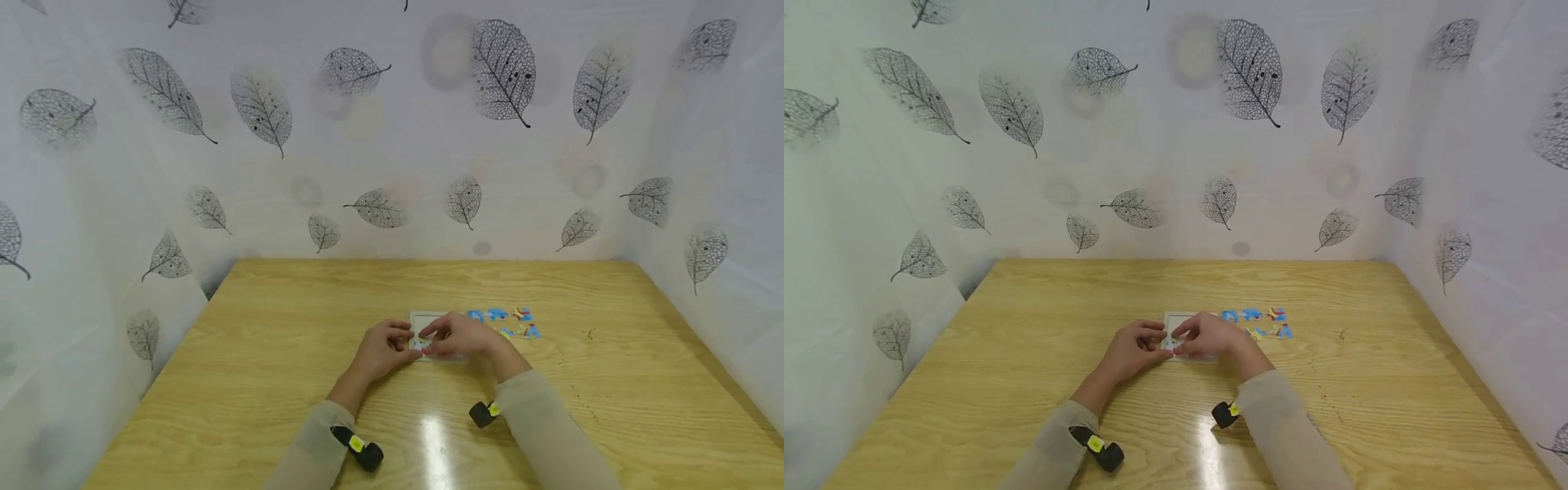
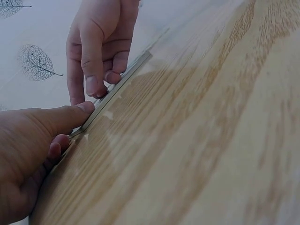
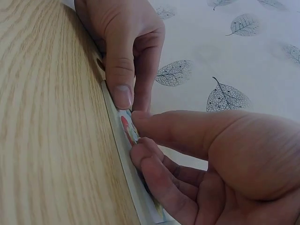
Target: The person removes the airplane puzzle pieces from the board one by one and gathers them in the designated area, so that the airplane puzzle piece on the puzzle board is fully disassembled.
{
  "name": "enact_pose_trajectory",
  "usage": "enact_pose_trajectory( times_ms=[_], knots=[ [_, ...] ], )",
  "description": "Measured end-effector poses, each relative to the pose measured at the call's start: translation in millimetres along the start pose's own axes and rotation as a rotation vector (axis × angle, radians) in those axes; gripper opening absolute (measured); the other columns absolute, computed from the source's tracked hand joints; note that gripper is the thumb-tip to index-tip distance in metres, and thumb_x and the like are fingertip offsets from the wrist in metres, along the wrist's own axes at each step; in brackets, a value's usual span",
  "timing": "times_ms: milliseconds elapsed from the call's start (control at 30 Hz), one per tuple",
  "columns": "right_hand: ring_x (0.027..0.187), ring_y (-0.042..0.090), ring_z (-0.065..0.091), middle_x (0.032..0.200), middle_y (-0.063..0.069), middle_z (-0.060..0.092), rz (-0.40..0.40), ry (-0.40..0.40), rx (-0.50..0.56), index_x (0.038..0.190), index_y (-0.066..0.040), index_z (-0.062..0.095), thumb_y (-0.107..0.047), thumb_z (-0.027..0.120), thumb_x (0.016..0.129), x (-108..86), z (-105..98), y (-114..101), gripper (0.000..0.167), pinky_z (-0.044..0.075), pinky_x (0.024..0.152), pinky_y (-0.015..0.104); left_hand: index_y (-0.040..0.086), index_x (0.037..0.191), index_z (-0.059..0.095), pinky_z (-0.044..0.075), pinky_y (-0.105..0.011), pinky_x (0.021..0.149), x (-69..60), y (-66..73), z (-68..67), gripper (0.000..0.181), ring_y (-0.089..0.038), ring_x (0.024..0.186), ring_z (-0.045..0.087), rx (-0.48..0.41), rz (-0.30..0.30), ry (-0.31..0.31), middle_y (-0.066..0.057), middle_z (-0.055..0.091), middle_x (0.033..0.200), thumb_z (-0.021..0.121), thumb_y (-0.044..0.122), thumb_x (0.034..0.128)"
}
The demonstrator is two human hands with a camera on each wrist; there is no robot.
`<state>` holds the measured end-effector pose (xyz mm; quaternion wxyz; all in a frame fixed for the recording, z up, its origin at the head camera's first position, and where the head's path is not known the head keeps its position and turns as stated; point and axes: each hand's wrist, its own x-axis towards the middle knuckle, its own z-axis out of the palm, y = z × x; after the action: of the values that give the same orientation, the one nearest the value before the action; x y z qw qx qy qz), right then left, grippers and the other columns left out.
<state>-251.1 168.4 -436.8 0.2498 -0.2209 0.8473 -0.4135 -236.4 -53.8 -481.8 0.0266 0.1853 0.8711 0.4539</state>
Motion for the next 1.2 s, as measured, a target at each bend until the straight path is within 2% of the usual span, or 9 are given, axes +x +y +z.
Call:
enact_pose_trajectory(
  times_ms=[167, 333, 567, 700, 867, 1067, 1200],
  knots=[
    [0.070, 0.014, 0.062, 0.085, 0.004, 0.072, 0.001, 0.003, -0.014, 0.128, -0.002, 0.064, -0.017, 0.069, 0.094, 0.5, 1.2, -1.6, 0.038, 0.051, 0.068, 0.029, 0.005, 0.113, 0.075, 0.050, -0.020, 0.071, -1.0, 0.9, 0.4, 0.038, -0.007, 0.081, 0.057, 0.005, 0.002, -0.002, -0.005, 0.065, 0.126, 0.084, 0.025, 0.0822],
    [0.075, 0.016, 0.066, 0.089, 0.006, 0.071, 0.014, 0.047, 0.041, 0.123, -0.004, 0.065, -0.016, 0.071, 0.092, 0.1, 1.1, -2.3, 0.033, 0.055, 0.071, 0.031, 0.005, 0.114, 0.075, 0.051, -0.020, 0.072, -2.3, 1.9, 0.8, 0.042, -0.007, 0.082, 0.058, 0.008, 0.006, 0.000, -0.005, 0.065, 0.128, 0.085, 0.029, 0.0803],
    [0.077, 0.019, 0.068, 0.094, 0.010, 0.069, 0.032, 0.134, 0.104, 0.104, -0.002, 0.068, -0.012, 0.069, 0.092, -2.6, -4.2, -1.6, 0.016, 0.057, 0.072, 0.033, 0.005, 0.115, 0.075, 0.050, -0.020, 0.073, -2.1, 1.2, 1.3, 0.046, -0.007, 0.083, 0.058, 0.009, 0.000, 0.004, -0.004, 0.065, 0.128, 0.086, 0.032, 0.0794],
    [0.075, 0.018, 0.068, 0.090, 0.010, 0.071, 0.012, 0.137, 0.108, 0.098, 0.001, 0.069, -0.012, 0.071, 0.092, -4.6, -8.6, 2.1, 0.014, 0.058, 0.072, 0.034, 0.005, 0.115, 0.075, 0.050, -0.020, 0.073, -1.8, -0.3, 1.7, 0.046, -0.007, 0.084, 0.058, 0.010, -0.001, 0.003, -0.004, 0.065, 0.127, 0.086, 0.032, 0.0796],
    [0.077, 0.016, 0.070, 0.088, 0.010, 0.073, -0.014, 0.097, 0.160, 0.106, 0.005, 0.067, -0.009, 0.071, 0.091, -7.1, -15.3, 10.4, 0.021, 0.059, 0.073, 0.033, 0.004, 0.115, 0.075, 0.050, -0.020, 0.073, -0.8, -0.4, 1.6, 0.046, -0.007, 0.084, 0.058, 0.012, 0.002, 0.001, -0.004, 0.065, 0.127, 0.086, 0.031, 0.0789],
    [0.085, 0.016, 0.072, 0.096, 0.013, 0.073, -0.001, 0.035, 0.268, 0.122, 0.008, 0.062, -0.007, 0.068, 0.093, -13.1, -23.8, 19.1, 0.033, 0.059, 0.081, 0.034, 0.004, 0.116, 0.074, 0.050, -0.020, 0.073, -1.7, 0.2, 1.6, 0.047, -0.006, 0.084, 0.057, 0.011, -0.011, -0.005, -0.004, 0.064, 0.128, 0.086, 0.031, 0.0788],
    [0.089, 0.019, 0.073, 0.099, 0.014, 0.072, -0.006, 0.018, 0.329, 0.123, 0.010, 0.061, -0.006, 0.067, 0.093, -16.9, -30.2, 25.8, 0.035, 0.059, 0.084, 0.036, 0.004, 0.115, 0.075, 0.049, -0.020, 0.073, -1.8, 1.2, 0.9, 0.047, -0.007, 0.083, 0.057, 0.004, -0.010, -0.003, -0.005, 0.065, 0.127, 0.087, 0.030, 0.0785]
  ],
)
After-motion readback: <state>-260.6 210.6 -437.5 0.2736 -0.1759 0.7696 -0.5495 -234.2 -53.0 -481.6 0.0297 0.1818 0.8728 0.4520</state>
